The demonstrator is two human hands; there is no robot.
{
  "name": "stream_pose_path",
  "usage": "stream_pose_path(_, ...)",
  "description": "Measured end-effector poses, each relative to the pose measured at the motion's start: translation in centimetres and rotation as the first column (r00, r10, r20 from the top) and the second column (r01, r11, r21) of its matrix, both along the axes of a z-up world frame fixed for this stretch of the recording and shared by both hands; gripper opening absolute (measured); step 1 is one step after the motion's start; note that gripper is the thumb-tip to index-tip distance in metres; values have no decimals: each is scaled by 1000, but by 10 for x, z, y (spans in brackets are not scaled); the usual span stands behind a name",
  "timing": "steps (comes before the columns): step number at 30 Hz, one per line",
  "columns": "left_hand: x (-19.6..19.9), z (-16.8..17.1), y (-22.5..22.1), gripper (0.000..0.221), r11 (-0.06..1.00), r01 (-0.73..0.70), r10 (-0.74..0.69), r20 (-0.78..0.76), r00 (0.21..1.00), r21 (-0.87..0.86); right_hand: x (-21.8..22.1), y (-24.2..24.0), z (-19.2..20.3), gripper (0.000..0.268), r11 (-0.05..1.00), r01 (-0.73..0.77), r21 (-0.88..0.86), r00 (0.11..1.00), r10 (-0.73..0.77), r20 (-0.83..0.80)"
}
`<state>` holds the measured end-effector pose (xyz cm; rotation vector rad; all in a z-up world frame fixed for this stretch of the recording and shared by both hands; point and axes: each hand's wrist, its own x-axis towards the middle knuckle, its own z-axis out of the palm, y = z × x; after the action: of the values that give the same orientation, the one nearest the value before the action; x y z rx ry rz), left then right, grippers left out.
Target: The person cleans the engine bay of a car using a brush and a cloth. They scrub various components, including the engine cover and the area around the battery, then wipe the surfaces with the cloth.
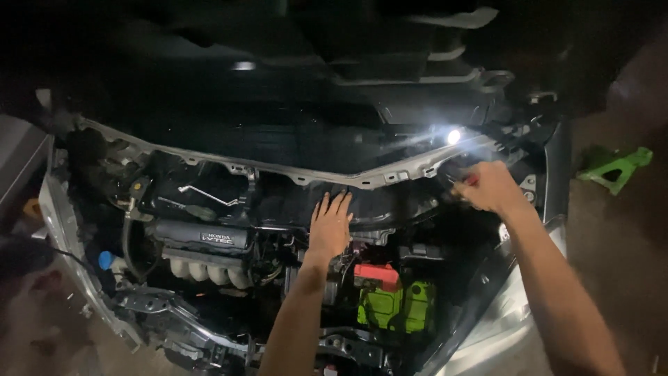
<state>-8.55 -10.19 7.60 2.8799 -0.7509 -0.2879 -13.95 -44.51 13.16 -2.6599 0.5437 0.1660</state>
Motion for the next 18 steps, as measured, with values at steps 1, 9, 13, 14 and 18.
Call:
stream_pose_path(1, -1, 1, 0, 54, 1000, 6, -6, 2, 1000, -2, -9, 6, 5, 21, 980, -72, 186, 991, 49, 126)
stream_pose_path(9, -7, 11, -1, 58, 999, 9, -9, -25, 1000, -31, 3, 16, 6, 36, 989, -71, 129, 997, 75, -21)
stream_pose_path(13, -5, 11, -1, 60, 1000, 10, -10, -10, 1000, -14, 17, 4, -26, 29, 982, -115, 148, 993, 120, -22)
stream_pose_path(14, -5, 11, -2, 64, 1000, 15, -15, -10, 1000, 12, 21, -4, -37, 28, 995, -101, 2, 993, 101, -63)
stream_pose_path(18, -3, 9, -2, 57, 1000, 17, -17, -10, 1000, -18, 4, 27, -11, 24, 902, -275, 333, 948, 198, 248)
